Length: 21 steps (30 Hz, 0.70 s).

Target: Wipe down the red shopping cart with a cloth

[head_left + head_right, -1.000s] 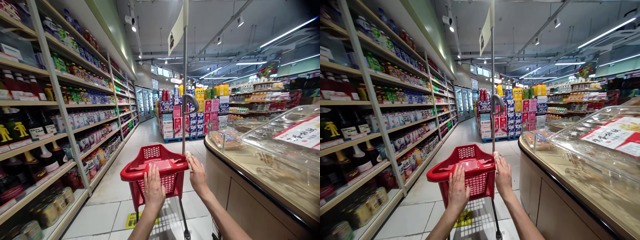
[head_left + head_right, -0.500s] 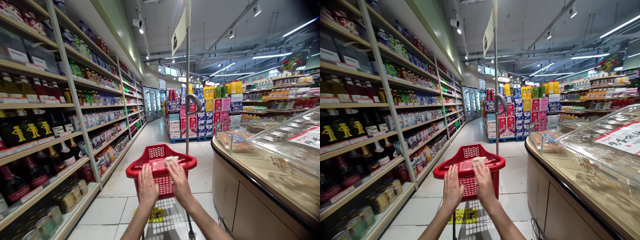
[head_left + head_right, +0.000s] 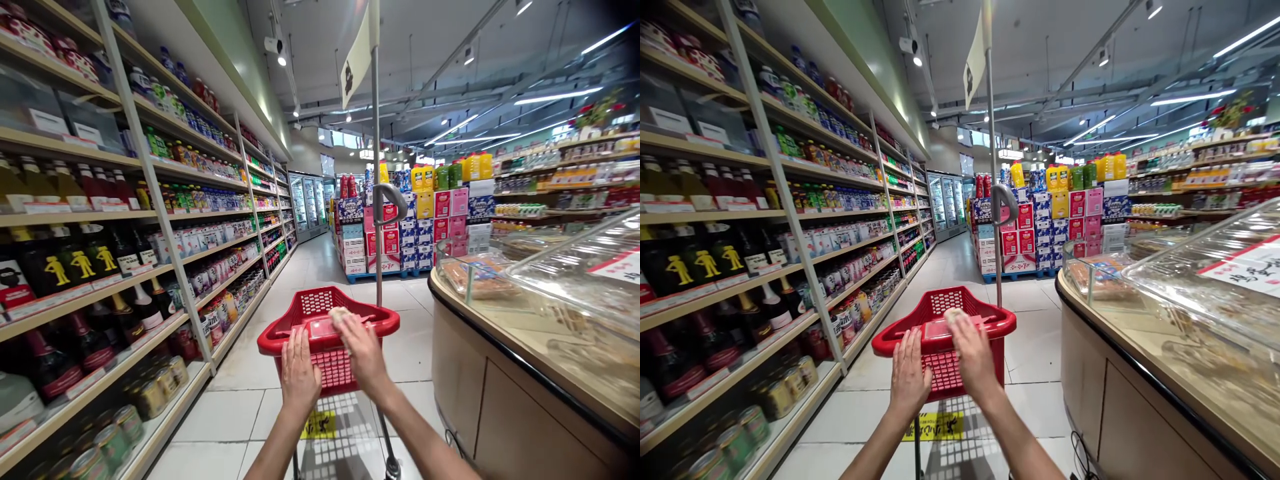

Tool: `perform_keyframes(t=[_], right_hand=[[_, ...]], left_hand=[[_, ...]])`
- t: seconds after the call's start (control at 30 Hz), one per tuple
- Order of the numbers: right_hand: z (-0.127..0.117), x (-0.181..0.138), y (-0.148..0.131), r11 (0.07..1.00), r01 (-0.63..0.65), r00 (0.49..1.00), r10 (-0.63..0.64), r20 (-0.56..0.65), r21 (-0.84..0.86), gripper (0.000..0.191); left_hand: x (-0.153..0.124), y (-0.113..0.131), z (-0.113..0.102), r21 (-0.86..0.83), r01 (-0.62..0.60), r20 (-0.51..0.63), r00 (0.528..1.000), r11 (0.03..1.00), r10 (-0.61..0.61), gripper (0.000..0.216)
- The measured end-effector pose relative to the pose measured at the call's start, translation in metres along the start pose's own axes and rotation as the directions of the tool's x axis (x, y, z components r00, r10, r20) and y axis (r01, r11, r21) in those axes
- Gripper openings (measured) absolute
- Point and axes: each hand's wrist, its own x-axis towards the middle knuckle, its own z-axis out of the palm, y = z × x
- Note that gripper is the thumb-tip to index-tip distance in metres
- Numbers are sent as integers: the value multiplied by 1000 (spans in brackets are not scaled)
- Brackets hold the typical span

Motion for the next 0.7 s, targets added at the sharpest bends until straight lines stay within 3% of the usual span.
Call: perform_keyframes(t=[0.07,0.13,0.27,0.33,0.43,0.5,0.63,0.7], right_hand=[[-2,-1,12,987,-157,985,153,-76,-45,64],[-2,-3,17,972,-230,968,222,-117,-51,64],[5,-8,-1,1000,0,999,0,-38,-6,69],[5,-9,-1,999,34,999,-34,-17,-8,69],[-1,-7,13,984,-170,981,164,-100,-55,65],[-3,-5,14,970,-237,965,229,-129,-54,64],[4,-4,-8,1000,24,999,-24,-33,-2,66],[5,-6,-9,997,71,997,-71,-1,2,66]], left_hand=[[0,0,-2,7,-3,15,1000,1000,3,77],[0,2,-3,12,10,20,1000,1000,-10,78],[0,4,-3,10,18,15,1000,1000,-19,81],[0,2,-3,6,3,10,1000,1000,-3,81],[-1,1,-3,7,-10,2,1000,1000,10,81],[-2,2,-3,10,-4,3,1000,1000,4,82],[-2,4,-1,4,8,12,1000,1000,-8,83],[-2,3,-2,-2,2,15,1000,1000,-1,82]])
